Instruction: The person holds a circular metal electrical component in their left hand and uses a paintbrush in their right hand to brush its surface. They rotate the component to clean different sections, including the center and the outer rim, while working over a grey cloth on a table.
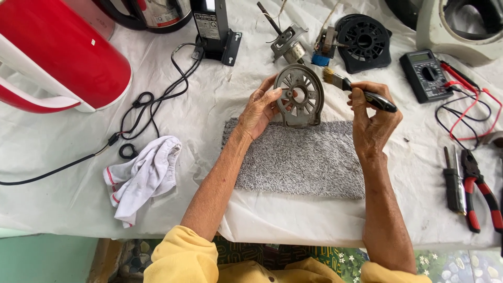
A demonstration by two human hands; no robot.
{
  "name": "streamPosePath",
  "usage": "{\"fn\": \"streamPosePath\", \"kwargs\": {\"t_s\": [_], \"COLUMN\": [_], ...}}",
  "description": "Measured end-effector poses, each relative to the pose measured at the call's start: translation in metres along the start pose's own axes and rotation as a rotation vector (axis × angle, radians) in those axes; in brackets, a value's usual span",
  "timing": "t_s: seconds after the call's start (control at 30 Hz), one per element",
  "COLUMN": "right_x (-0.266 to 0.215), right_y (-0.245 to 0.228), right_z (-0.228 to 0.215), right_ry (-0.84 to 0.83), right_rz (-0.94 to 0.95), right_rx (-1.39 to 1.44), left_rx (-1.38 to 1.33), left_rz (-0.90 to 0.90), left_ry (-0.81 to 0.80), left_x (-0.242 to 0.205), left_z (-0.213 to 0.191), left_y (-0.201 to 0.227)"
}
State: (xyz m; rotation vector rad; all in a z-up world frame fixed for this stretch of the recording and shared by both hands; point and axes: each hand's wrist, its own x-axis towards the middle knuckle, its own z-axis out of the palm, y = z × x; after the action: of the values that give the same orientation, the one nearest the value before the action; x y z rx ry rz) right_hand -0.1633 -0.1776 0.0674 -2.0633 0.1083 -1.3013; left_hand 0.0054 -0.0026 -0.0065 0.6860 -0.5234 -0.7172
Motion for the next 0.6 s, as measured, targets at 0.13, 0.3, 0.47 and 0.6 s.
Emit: {"fn": "streamPosePath", "kwargs": {"t_s": [0.13,0.3,0.47,0.6], "right_x": [-0.002,-0.047,-0.141,-0.245], "right_y": [-0.012,-0.050,-0.085,-0.080], "right_z": [-0.022,-0.110,-0.237,-0.359], "right_ry": [0.090,0.255,0.308,0.402], "right_rz": [0.057,0.169,0.325,0.574], "right_rx": [0.155,0.116,-0.041,-0.175], "left_rx": [0.031,0.020,-0.032,-0.052], "left_rz": [-0.086,-0.188,-0.289,-0.457], "left_ry": [0.077,0.151,-0.168,-0.293], "left_x": [0.002,0.004,-0.015,-0.057], "left_z": [0.004,0.003,0.072,0.170], "left_y": [0.005,-0.008,-0.025,-0.103]}}
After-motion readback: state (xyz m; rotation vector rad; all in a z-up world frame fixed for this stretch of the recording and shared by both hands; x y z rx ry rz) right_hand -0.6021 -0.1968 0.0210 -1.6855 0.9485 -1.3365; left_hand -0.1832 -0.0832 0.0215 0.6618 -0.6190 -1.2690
